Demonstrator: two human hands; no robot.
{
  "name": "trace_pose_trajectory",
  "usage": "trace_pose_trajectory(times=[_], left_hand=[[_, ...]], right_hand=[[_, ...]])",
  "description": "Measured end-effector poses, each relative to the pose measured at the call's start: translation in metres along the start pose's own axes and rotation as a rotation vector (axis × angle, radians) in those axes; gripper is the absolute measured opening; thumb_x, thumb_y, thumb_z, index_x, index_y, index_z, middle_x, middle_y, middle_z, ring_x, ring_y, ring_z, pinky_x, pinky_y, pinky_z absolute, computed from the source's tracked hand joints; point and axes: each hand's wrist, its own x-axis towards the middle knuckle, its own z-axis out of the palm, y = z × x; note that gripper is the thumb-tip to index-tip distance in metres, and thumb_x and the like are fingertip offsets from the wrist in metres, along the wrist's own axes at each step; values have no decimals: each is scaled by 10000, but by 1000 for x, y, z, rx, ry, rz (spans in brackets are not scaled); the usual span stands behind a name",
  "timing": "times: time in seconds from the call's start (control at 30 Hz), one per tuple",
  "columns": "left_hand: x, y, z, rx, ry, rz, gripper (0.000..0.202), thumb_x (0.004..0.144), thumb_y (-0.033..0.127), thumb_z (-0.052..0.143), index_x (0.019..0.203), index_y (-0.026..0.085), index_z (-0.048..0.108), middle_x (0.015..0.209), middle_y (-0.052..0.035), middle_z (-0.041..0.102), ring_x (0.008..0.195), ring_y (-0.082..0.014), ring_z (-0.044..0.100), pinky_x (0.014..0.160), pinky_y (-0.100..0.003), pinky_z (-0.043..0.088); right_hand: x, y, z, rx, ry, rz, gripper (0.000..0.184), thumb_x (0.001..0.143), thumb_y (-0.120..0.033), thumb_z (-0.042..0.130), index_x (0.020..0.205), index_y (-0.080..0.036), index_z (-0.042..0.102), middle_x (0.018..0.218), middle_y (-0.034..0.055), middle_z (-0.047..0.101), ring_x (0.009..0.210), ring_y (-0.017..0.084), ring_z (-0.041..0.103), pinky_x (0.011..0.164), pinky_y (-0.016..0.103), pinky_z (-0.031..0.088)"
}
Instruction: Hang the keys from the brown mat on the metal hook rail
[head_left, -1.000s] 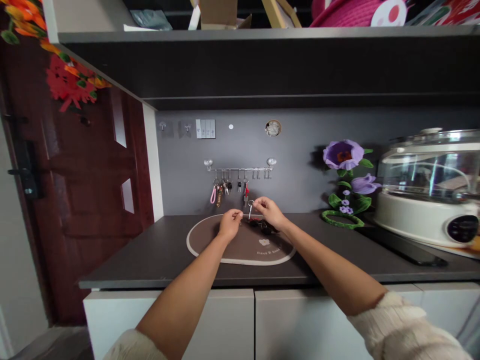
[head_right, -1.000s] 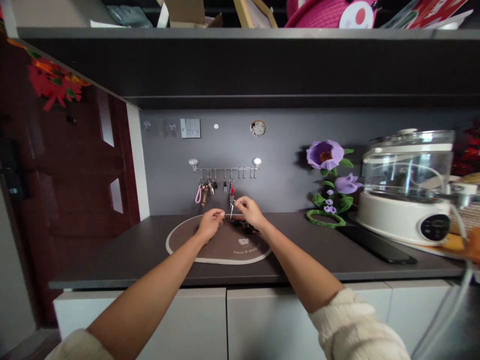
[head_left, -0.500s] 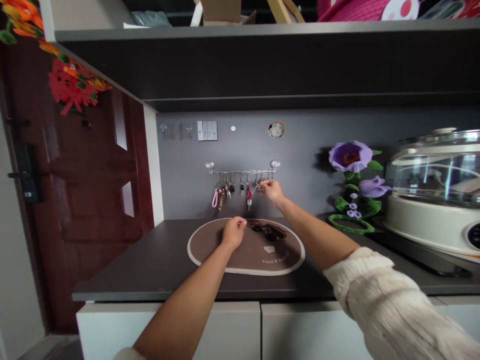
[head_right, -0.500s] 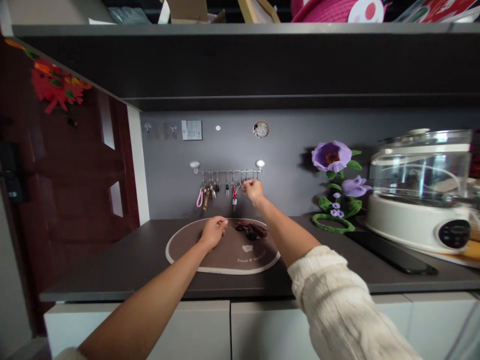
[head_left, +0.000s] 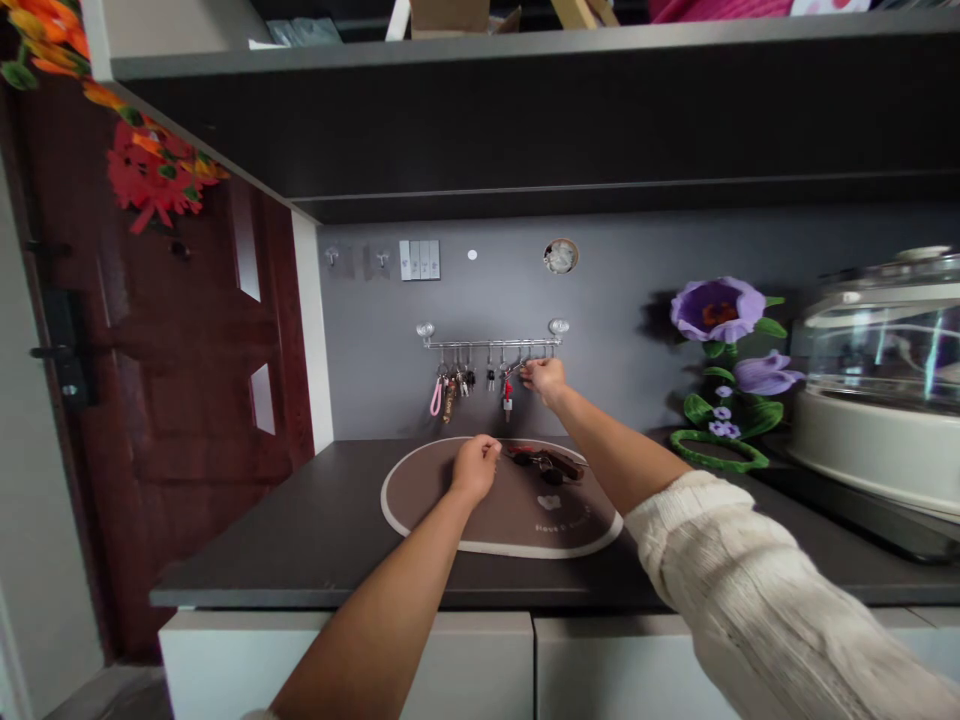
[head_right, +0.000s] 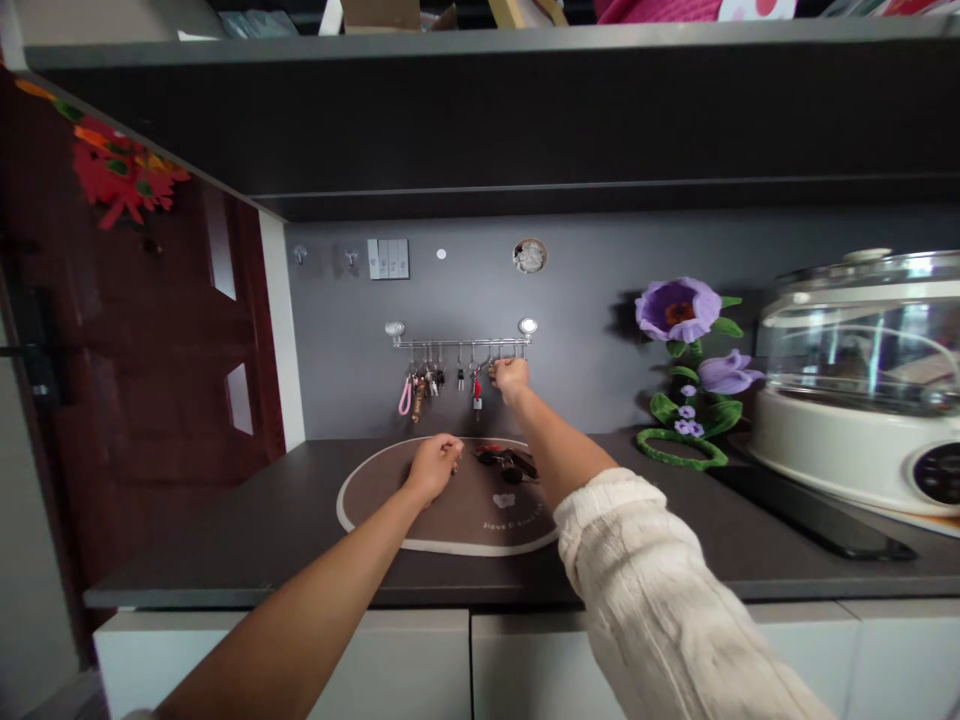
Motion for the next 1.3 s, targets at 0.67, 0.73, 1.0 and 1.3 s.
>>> trace_pose_trajectory(times=[0.67, 0.73, 1.0, 1.3], left_hand=[[0, 0, -1, 0, 4, -6, 115, 737, 186, 450, 661, 150, 527, 587, 14, 527, 483, -76, 468, 523, -201, 362], [0, -1, -1, 8, 6, -4, 114, 737, 187, 451, 662, 149, 527, 584, 14, 526, 485, -77, 471, 524, -201, 361], [0, -1, -2, 21, 5, 7, 110, 741, 185, 452, 688, 140, 536, 600, 12, 535, 486, -67, 470, 515, -188, 365], [0, -3, -2, 22, -5, 15, 115, 731, 202, 457, 678, 143, 539, 580, 18, 525, 480, -73, 478, 497, -189, 359]], right_hand=[[-4, 10, -10, -44, -27, -17, 70, 691, -129, 504, 628, -156, 492, 601, 9, 551, 479, 53, 467, 417, 157, 368], [-5, 11, -12, -55, -31, -14, 64, 698, -150, 508, 635, -155, 495, 597, 9, 551, 484, 53, 469, 416, 153, 368], [-16, 11, -21, -70, -60, 11, 64, 733, -150, 483, 671, -146, 498, 609, 2, 548, 474, 43, 473, 438, 155, 372], [-48, 12, -38, -91, -214, -26, 75, 743, -155, 491, 675, -142, 520, 629, 17, 573, 512, 64, 494, 496, 185, 386]])
